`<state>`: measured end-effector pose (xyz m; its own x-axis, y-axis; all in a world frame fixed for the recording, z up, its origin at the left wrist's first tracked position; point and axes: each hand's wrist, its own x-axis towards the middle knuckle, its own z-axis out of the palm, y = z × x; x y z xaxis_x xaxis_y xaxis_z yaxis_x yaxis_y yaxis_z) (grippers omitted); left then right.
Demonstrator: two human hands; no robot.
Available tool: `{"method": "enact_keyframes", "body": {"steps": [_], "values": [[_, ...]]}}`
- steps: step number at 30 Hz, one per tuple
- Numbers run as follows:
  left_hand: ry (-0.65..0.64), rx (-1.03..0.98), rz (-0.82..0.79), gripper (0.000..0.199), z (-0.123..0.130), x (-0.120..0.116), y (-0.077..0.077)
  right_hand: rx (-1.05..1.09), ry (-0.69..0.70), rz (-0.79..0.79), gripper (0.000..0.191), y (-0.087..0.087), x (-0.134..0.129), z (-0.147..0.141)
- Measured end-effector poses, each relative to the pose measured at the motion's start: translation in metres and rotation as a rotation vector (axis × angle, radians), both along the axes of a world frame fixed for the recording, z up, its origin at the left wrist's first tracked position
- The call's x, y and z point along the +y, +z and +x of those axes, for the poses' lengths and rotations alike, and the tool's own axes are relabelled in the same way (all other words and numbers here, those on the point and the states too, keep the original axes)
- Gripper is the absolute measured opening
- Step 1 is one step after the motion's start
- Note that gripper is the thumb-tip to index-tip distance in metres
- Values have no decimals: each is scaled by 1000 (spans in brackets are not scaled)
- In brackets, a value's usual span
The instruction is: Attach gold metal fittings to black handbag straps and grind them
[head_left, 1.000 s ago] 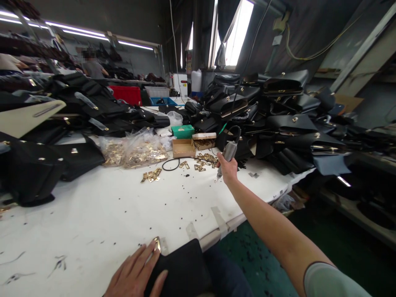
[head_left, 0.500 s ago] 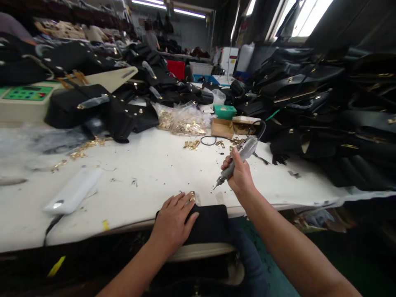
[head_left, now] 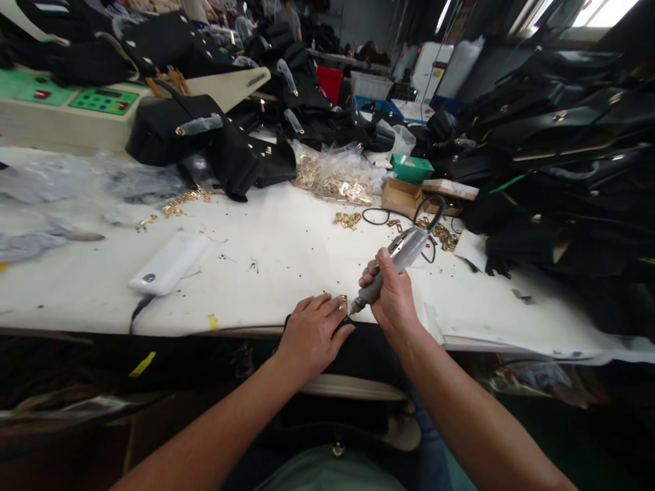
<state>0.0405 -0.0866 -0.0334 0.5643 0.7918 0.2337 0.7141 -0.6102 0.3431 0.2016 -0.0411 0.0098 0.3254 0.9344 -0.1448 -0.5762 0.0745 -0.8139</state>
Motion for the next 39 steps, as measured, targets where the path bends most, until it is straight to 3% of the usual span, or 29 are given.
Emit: {"method": "enact_keyframes", "body": {"steps": [39], "values": [[2, 3, 9, 29, 0, 2, 0, -38, -36, -32, 43, 0, -3, -4]]}}
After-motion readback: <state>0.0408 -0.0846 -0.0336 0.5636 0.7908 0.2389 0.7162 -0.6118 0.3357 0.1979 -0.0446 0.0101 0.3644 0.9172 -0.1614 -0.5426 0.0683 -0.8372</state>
